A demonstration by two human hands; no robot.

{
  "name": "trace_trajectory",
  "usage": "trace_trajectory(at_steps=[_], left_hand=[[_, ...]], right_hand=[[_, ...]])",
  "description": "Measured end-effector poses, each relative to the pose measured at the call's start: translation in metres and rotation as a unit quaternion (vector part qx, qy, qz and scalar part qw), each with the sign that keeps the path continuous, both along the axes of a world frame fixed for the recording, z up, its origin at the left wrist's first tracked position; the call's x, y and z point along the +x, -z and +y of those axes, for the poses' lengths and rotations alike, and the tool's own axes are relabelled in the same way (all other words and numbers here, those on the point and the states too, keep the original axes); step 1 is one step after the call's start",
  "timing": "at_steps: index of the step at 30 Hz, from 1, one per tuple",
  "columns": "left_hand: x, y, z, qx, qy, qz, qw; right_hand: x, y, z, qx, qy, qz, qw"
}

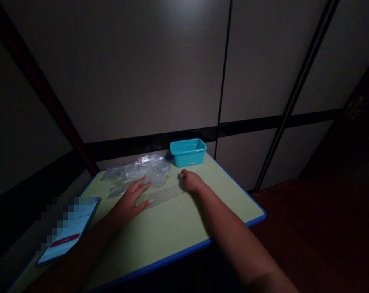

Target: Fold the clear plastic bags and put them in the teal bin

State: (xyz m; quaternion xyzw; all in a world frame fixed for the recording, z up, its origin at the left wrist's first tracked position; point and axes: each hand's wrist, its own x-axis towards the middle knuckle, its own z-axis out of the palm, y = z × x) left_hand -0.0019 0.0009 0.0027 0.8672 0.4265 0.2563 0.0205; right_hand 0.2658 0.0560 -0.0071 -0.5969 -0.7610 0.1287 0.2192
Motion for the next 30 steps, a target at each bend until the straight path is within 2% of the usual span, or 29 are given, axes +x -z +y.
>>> trace_trajectory(at_steps=[4,8,11,15,17,21,25,30], left_hand=[[-0.002,-0.002,0.006,0.049,-0.024,-0.059,0.997],[-0.002,-0.004,0.006,0.065,-0.025,-0.087,0.994],[0.001,-0.003,0.003,0.037,-0.001,-0.064,0.997],[0.006,-0.001,0.000,-0.028,0.063,-0.021,0.997],[0.004,-0.002,0.001,-0.025,0.070,-0.021,0.997],[-0.003,-0.012,0.003,0.020,-0.002,-0.073,0.997],[-0.005,-0.018,0.001,0.033,-0.077,-0.099,0.992],[-0.002,-0.016,-0.005,0.017,-0.103,-0.092,0.990]], right_hand=[[0.000,0.001,0.001,-0.007,0.009,0.001,1.000],[0.001,0.002,0.001,-0.007,0.011,-0.003,1.000],[0.001,0.002,0.002,-0.012,0.001,-0.004,1.000],[0.001,0.003,0.003,-0.016,0.000,-0.003,1.000],[0.001,0.004,0.004,-0.012,0.004,-0.002,1.000],[0.001,0.003,0.002,-0.015,0.001,-0.002,1.000],[0.000,-0.001,-0.001,-0.020,0.003,0.002,1.000],[0.000,-0.002,-0.003,-0.023,0.002,0.010,1.000]])
